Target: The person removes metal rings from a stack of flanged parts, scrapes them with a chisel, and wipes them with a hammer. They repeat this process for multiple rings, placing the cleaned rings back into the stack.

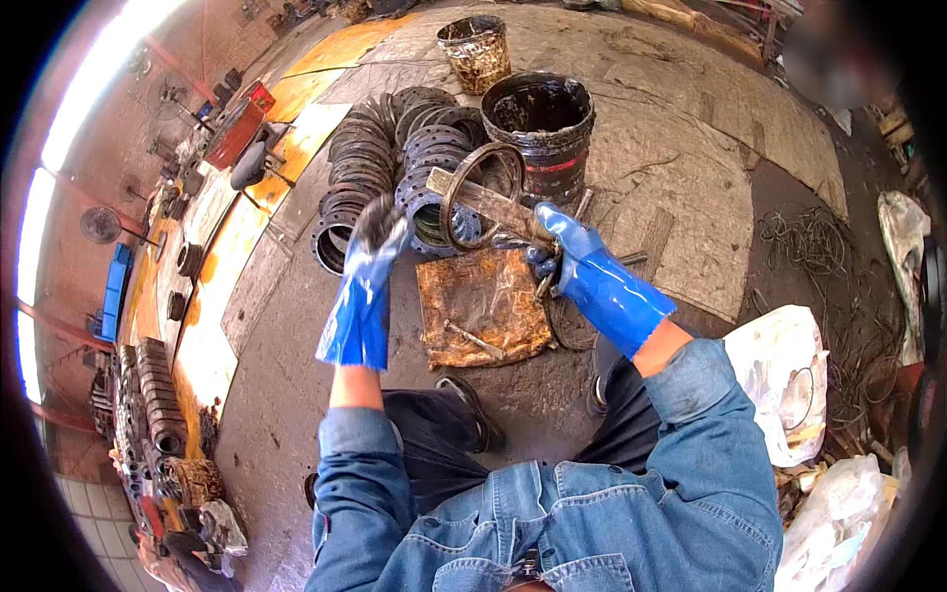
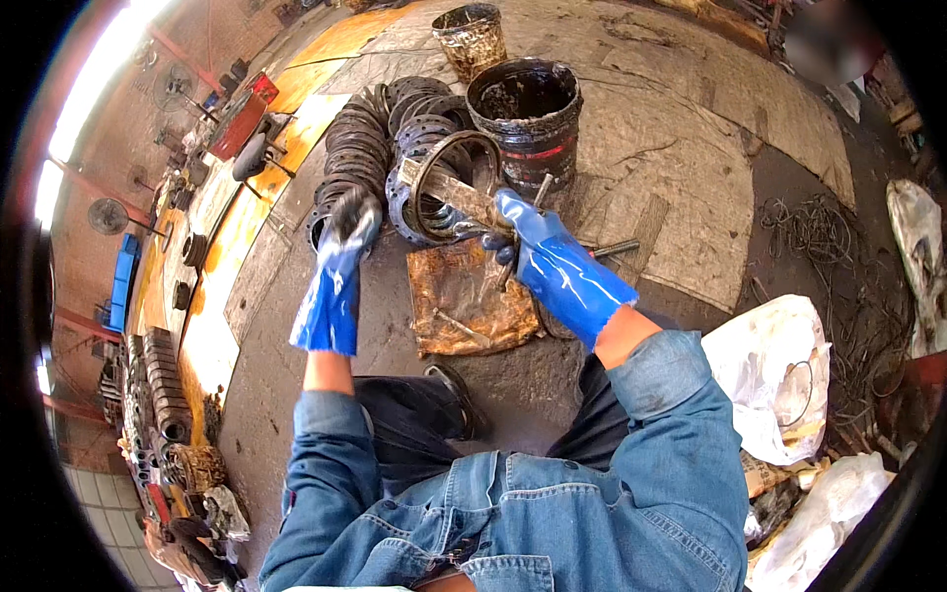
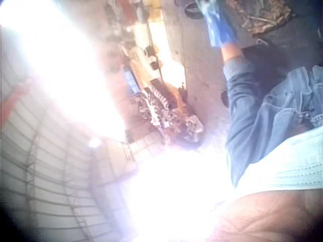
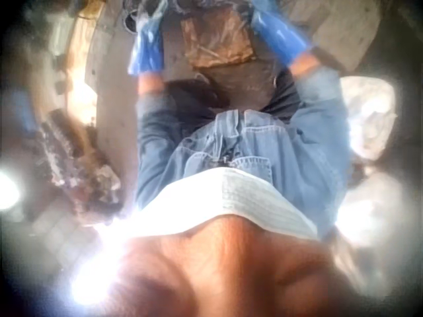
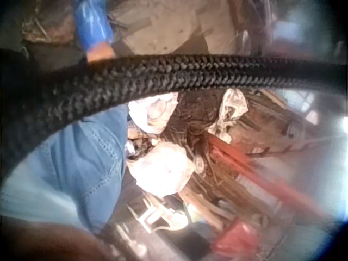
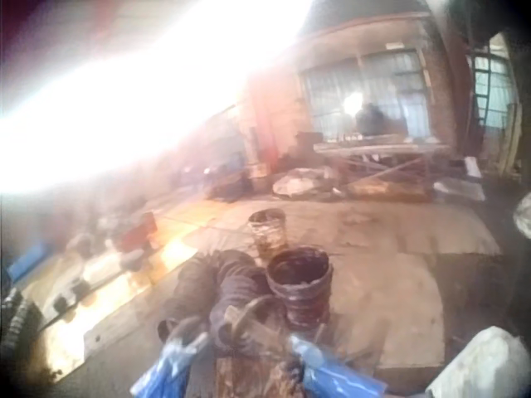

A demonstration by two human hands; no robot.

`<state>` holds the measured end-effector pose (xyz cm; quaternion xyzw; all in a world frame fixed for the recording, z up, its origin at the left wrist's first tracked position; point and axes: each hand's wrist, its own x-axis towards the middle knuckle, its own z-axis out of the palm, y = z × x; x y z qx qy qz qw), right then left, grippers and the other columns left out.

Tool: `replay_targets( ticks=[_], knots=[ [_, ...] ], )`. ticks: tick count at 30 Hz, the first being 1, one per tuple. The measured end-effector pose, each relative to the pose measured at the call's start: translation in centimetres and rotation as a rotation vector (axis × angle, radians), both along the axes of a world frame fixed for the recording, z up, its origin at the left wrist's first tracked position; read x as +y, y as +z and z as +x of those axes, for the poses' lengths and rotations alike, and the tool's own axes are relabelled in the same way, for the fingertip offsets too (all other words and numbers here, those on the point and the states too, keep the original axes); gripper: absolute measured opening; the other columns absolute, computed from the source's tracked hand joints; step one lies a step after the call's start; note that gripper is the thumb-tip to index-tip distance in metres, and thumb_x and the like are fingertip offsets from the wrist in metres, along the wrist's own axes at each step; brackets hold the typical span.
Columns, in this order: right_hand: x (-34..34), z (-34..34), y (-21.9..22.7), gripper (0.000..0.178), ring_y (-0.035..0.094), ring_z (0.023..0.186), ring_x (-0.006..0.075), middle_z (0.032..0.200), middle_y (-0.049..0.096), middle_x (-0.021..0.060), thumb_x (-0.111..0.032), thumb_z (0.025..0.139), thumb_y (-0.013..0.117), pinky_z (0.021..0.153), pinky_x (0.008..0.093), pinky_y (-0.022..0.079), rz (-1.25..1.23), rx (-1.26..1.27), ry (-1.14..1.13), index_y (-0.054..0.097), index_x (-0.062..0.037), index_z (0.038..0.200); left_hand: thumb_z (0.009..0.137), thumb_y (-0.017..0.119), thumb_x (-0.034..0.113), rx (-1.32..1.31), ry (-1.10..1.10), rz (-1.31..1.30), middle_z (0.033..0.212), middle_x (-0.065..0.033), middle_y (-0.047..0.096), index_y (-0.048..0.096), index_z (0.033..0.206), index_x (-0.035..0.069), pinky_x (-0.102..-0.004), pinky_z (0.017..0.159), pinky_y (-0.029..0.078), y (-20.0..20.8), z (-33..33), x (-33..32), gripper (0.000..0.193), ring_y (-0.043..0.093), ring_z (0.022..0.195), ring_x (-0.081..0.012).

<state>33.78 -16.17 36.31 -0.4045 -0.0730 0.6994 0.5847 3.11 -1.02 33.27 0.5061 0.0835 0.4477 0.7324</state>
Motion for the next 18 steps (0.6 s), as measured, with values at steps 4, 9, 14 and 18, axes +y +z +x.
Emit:
replay_targets(
  ticks=[4, 9, 14, 18],
  knots=[
    [0.0, 1.3, -0.9, 0.043, 0.059, 0.061, 0.0200, 0.098, 0.062, 0.0125, -0.035, 0.088, 0.072, 0.040, 0.0288, 0.039, -0.016, -0.121, 0.023, 0.057, -0.0089, 0.120, 0.075, 0.078, 0.040, 1.256, 0.480, 0.714, 0.129, -0.0249, 0.059, 0.050, 0.135, -0.005, -0.0391, 0.103, 0.046, 9.9, 10.1, 0.8, 0.080, 0.057, 0.122, -0.0338],
    [0.7, 1.1, -3.4, 0.033, 0.060, 0.059, 0.0178, 0.085, 0.065, 0.0074, -0.034, 0.091, 0.070, 0.044, 0.0316, 0.041, 0.172, -0.203, 0.041, 0.063, -0.0076, 0.109, 0.077, 0.075, 0.042, 1.867, 0.164, 0.984, 0.101, -0.0222, 0.070, 0.069, 0.104, 0.001, -0.0439, 0.079, 0.052, 11.5, 17.6, 2.0, 0.050, 0.068, 0.092, -0.0347],
    [-0.2, 1.6, -3.1, 0.030, 0.059, 0.060, 0.0168, 0.083, 0.065, 0.0059, -0.033, 0.093, 0.067, 0.049, 0.0319, 0.044, 0.279, -0.667, 0.187, 0.065, -0.0062, 0.106, 0.080, 0.070, 0.031, 1.708, 0.230, 0.822, 0.112, -0.0246, 0.066, 0.065, 0.116, 0.000, -0.0408, 0.089, 0.051, 8.1, 15.2, 0.8, 0.048, 0.064, 0.104, -0.0382],
    [-1.6, 2.2, -1.1, 0.027, 0.058, 0.063, 0.0140, 0.081, 0.065, 0.0042, -0.030, 0.096, 0.062, 0.059, 0.0308, 0.048, 0.309, -1.374, 0.376, 0.065, -0.0040, 0.102, 0.087, 0.072, 0.027, 1.239, 0.439, 0.324, 0.100, -0.0102, 0.072, 0.066, 0.116, -0.002, -0.0306, 0.082, 0.050, 2.5, 7.6, 1.8, 0.041, 0.064, 0.089, -0.0170]
  ],
)
